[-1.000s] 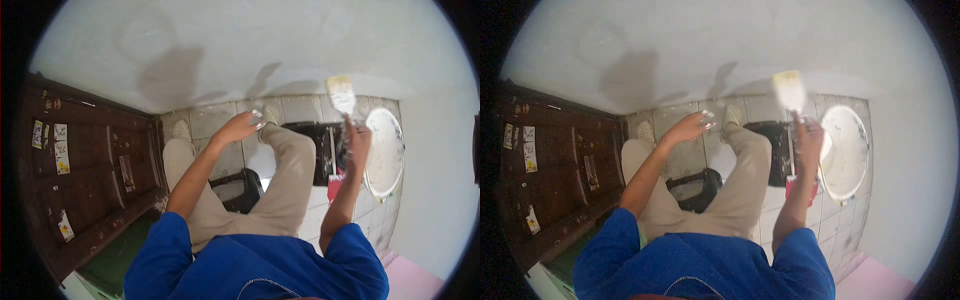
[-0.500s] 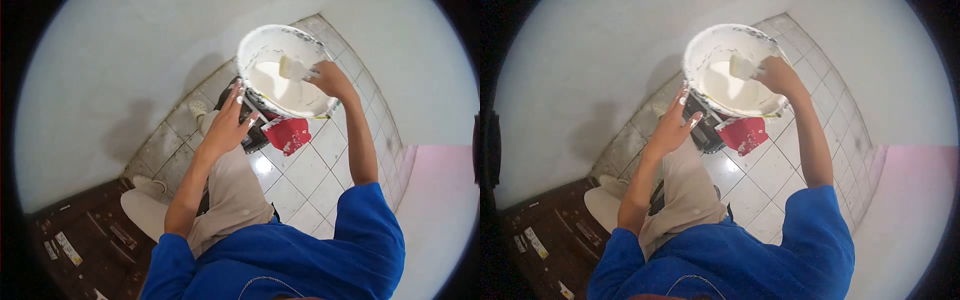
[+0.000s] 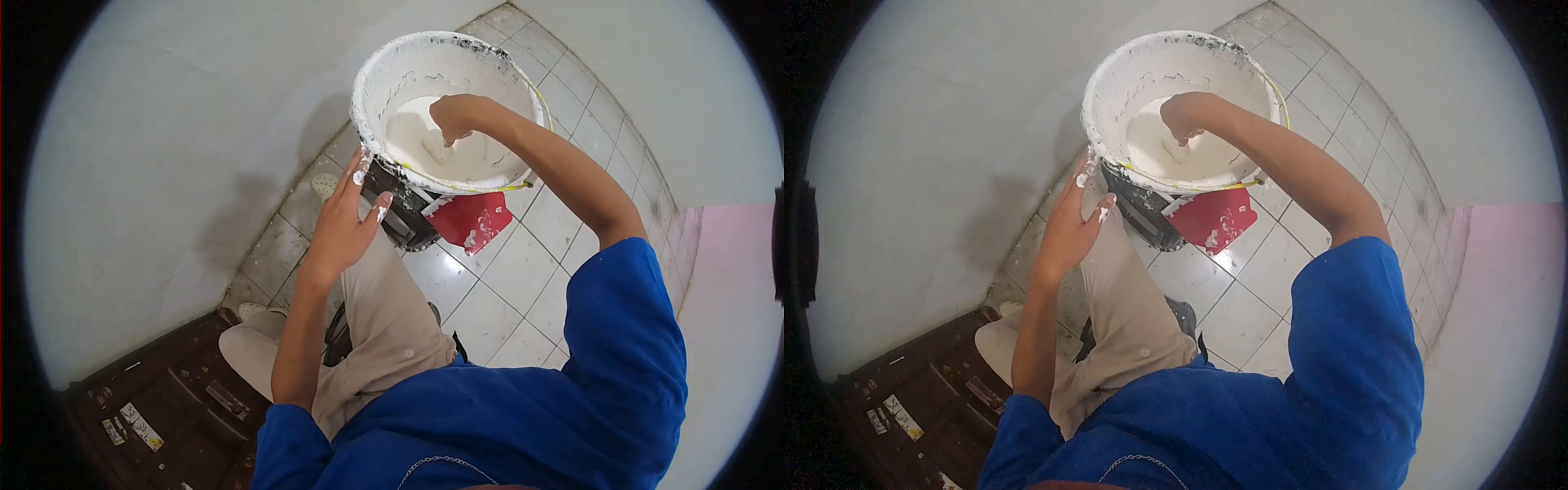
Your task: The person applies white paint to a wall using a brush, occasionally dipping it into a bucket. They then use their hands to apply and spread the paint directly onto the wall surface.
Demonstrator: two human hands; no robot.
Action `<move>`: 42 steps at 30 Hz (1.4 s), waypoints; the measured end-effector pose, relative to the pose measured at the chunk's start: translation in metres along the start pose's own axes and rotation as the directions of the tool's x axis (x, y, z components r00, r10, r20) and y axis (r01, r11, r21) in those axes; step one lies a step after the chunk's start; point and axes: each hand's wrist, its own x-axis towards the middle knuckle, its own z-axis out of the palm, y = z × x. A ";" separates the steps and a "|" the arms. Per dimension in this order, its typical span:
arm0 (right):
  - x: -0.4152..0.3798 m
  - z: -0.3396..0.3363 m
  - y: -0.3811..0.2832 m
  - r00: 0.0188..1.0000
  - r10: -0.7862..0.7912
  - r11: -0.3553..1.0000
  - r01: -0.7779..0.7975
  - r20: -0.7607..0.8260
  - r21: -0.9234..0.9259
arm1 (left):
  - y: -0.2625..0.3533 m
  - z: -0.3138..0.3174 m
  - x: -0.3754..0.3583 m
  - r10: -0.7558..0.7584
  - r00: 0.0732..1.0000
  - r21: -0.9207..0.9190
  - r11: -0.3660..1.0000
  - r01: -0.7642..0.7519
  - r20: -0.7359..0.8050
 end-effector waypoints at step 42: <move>-0.171 0.115 -0.066 0.194 0.543 0.840 -0.114 -0.817 0.531 | -0.012 0.009 -0.020 0.001 1.000 0.026 1.000 -0.002 0.027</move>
